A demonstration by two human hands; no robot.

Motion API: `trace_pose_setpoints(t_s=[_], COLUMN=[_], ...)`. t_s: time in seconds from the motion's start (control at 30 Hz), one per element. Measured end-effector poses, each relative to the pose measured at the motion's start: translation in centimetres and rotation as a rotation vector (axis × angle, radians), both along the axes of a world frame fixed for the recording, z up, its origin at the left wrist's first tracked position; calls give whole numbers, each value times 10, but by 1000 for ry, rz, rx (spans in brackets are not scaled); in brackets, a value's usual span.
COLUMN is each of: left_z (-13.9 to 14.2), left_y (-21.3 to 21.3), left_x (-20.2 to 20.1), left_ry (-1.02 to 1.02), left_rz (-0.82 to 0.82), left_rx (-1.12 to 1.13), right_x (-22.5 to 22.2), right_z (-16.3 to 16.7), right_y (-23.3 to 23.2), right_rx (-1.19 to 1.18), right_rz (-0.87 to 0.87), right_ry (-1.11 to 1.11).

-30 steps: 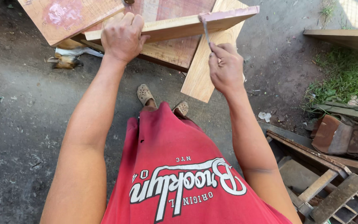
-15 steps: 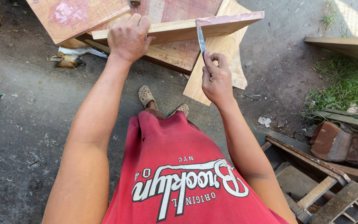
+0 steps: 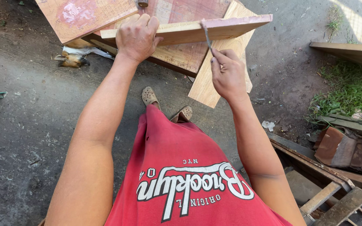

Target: The person holds wooden boards and strips on a work surface and spreads pink glue along their edges with a small knife-like tool, repositioning and turning the pieces to coat different edges and aligning pieces together.

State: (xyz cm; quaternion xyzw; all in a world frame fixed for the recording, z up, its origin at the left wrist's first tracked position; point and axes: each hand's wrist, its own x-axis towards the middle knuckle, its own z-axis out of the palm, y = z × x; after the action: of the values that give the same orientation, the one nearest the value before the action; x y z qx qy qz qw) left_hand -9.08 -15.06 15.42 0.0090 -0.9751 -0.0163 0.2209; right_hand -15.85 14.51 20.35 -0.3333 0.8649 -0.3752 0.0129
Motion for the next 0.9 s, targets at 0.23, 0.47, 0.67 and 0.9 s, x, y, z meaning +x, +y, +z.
trace_pose_setpoints(t_s=[0.23, 0.47, 0.67, 0.9], left_z=[0, 3, 2, -6], left_y=[0, 1, 5, 6], left_x=[-2, -2, -1, -3], left_ry=[22, 43, 60, 5], left_rz=[-14, -30, -14, 5], left_rx=[38, 29, -5, 6], right_x=[-4, 24, 5, 10], right_z=[0, -17, 10, -3], right_y=[6, -13, 22, -11], right_rx=[-91, -38, -18, 39], right_rz=[-50, 34, -89, 25], right_ry=[-3, 89, 17, 54])
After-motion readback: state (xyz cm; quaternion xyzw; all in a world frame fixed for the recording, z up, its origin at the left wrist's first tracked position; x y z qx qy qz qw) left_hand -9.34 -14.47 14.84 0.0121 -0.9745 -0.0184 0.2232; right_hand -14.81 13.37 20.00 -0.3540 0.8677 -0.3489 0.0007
